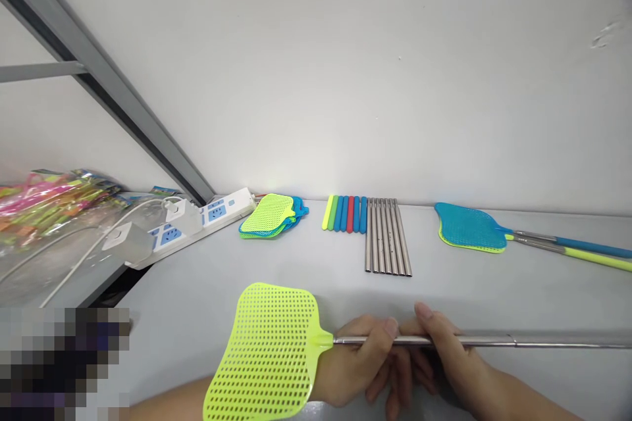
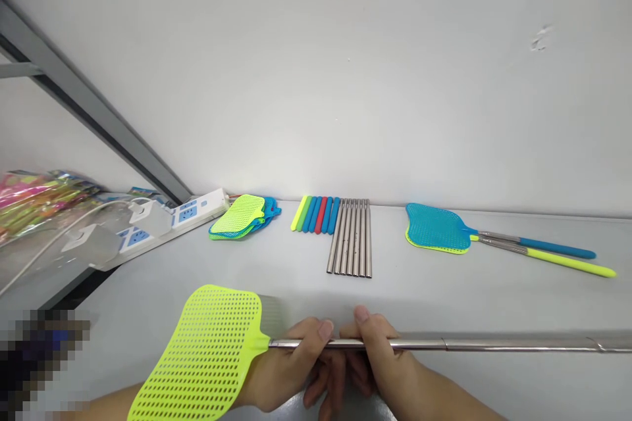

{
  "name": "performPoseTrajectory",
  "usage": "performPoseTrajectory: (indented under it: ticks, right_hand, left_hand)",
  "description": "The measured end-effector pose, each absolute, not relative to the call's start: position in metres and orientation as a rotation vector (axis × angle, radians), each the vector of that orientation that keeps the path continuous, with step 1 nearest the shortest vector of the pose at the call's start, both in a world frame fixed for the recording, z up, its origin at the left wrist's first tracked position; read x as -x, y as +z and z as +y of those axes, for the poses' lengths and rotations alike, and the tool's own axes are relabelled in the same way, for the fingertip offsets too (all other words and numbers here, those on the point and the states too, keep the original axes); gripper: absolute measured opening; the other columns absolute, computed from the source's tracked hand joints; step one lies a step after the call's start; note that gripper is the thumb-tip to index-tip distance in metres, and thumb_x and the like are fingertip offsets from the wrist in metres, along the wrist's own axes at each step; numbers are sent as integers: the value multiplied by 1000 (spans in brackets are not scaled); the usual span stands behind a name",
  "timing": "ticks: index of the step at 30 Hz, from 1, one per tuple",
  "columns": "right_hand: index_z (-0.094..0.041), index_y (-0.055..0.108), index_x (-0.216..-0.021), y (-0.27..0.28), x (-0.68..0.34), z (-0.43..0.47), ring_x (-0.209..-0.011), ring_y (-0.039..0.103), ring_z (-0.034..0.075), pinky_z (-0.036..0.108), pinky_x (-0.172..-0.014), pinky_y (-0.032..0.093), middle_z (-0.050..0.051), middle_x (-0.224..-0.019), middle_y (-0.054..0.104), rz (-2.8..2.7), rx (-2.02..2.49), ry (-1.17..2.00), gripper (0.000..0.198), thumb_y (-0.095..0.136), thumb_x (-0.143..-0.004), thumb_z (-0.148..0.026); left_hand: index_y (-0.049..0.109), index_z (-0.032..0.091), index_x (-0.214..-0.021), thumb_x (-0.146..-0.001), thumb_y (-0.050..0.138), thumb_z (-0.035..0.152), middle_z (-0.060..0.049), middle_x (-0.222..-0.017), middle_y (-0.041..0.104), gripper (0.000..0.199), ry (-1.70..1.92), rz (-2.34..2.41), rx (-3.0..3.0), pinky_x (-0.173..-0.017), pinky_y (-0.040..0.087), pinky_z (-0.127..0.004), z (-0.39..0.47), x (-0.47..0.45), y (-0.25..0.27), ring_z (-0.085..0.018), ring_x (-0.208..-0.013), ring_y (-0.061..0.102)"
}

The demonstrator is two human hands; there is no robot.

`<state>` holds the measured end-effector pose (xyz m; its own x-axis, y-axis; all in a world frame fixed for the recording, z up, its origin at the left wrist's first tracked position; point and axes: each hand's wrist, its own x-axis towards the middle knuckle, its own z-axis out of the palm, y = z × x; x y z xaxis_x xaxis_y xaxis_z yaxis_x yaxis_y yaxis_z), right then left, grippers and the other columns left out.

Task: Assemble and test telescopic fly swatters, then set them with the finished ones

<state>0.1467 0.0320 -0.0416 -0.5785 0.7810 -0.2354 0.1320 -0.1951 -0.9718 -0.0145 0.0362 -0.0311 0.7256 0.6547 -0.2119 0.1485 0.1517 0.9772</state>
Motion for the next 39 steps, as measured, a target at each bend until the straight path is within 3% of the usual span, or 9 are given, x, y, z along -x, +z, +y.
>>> performPoseTrajectory:
  ticks: [9, 15, 19, 25, 29, 39]
  right_hand:
    - [-18, 42, -41, -54, -136, 37, -39, 42, 11, 24, -44, 33, 0, -38, 44, -1287, 908, 1866, 59, 18, -85, -47]
    - [-18, 40, -35, -49, -136, 38, -36, 36, 10, 24, -43, 27, -3, -31, 31, -1077, 1047, 1721, 56, 31, -83, -46]
    - [-19, 36, -35, -51, -136, 40, -34, 29, 9, 24, -40, 21, -3, -31, 30, -944, 1070, 1664, 56, 31, -82, -48]
    - [-19, 34, -36, -52, -136, 45, -35, 27, 8, 24, -40, 20, -4, -33, 28, -902, 1051, 1705, 54, 32, -82, -47]
    - [-18, 37, -37, -52, -136, 43, -34, 29, 8, 24, -39, 22, -3, -33, 32, -1018, 1050, 1764, 53, 32, -81, -48]
    - [-18, 42, -38, -49, -139, 40, -38, 39, 10, 24, -44, 30, 0, -37, 39, -1277, 1058, 1813, 59, 24, -81, -55]
  left_hand:
    - [56, 14, -53, -85, 19, 45, 1, -41, 44, 59, 554, 792, -1244, -38, 27, -20, 38, 11, -25, -7, -33, 37]
    - [60, 11, -74, -82, 24, 52, -1, -47, 50, 56, 754, 740, -1057, -39, 28, -21, 42, 10, -39, -8, -34, 41]
    - [56, 12, -92, -82, 23, 52, -5, -64, 55, 53, 1012, 717, -909, -43, 32, -21, 42, 11, -41, -11, -47, 50]
    - [50, 15, -96, -85, 22, 46, -6, -78, 55, 43, 1442, 848, -695, -54, 39, -26, 43, 11, -34, -14, -58, 50]
    - [50, 17, -96, -86, 33, 36, -4, -86, 55, 28, 1448, 1018, -726, -61, 41, -27, 46, 9, -35, -12, -62, 50]
    - [54, 15, -88, -87, 25, 37, -8, -85, 61, 36, 1379, 952, -750, -62, 41, -29, 45, 11, -35, -15, -65, 53]
